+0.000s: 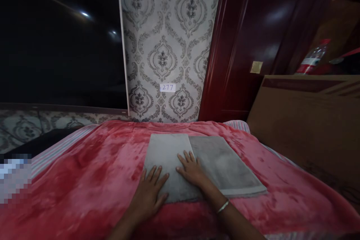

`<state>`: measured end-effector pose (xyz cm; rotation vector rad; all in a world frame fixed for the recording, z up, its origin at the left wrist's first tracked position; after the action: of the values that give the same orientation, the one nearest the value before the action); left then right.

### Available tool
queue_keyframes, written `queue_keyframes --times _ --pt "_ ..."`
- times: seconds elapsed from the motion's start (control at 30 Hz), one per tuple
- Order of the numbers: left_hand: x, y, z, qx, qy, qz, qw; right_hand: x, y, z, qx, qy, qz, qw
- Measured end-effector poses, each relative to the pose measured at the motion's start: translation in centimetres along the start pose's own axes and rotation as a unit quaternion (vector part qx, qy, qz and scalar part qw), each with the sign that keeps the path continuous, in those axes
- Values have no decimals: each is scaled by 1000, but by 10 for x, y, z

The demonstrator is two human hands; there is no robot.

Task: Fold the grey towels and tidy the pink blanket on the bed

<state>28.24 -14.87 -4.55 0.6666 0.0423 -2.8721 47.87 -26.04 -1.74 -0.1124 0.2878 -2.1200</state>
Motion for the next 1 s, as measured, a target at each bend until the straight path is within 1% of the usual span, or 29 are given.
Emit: queue_keyframes --times 0.13,0.2,0.3,0.43,0.57,0.67,0.8,0.9,0.93,1.0 --pt "-3 6 5 15 -44 23 999 24 -5 -5 4 -4 21 1000" --pt "-5 8 7 17 -65 26 997 33 -6 -7 7 1 16 1000" --pt "-7 10 9 19 -86 33 996 39 -6 -7 11 12 3 1000" --pt "-9 12 12 25 -84 33 996 42 -6 -6 17 31 -9 999" --pt "-10 13 13 22 -83 31 996 45 -4 -6 16 27 -5 1000" --pt "-10 11 10 23 -82 27 996 52 3 -7 4 23 11 1000" --pt "-10 8 10 31 -87 24 995 69 17 -6 -5 18 28 999" --pt "-22 5 19 42 -105 39 993 75 25 6 -12 4 31 999" --pt "-31 5 23 47 -106 45 992 74 25 12 -15 8 29 999" --pt "-56 6 30 63 -95 46 992 68 23 23 -20 36 25 999"
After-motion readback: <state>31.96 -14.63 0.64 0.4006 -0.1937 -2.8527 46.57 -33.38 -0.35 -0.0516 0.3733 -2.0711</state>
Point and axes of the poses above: each hand's wrist, its own x-axis away from the middle knuckle, its own z-axis out of the back of the hand, y = z × x, the point moved 3 cm from there along -x, towards the middle knuckle, and after that the axes turned 4 degrees about y, right-handed, at the moved point
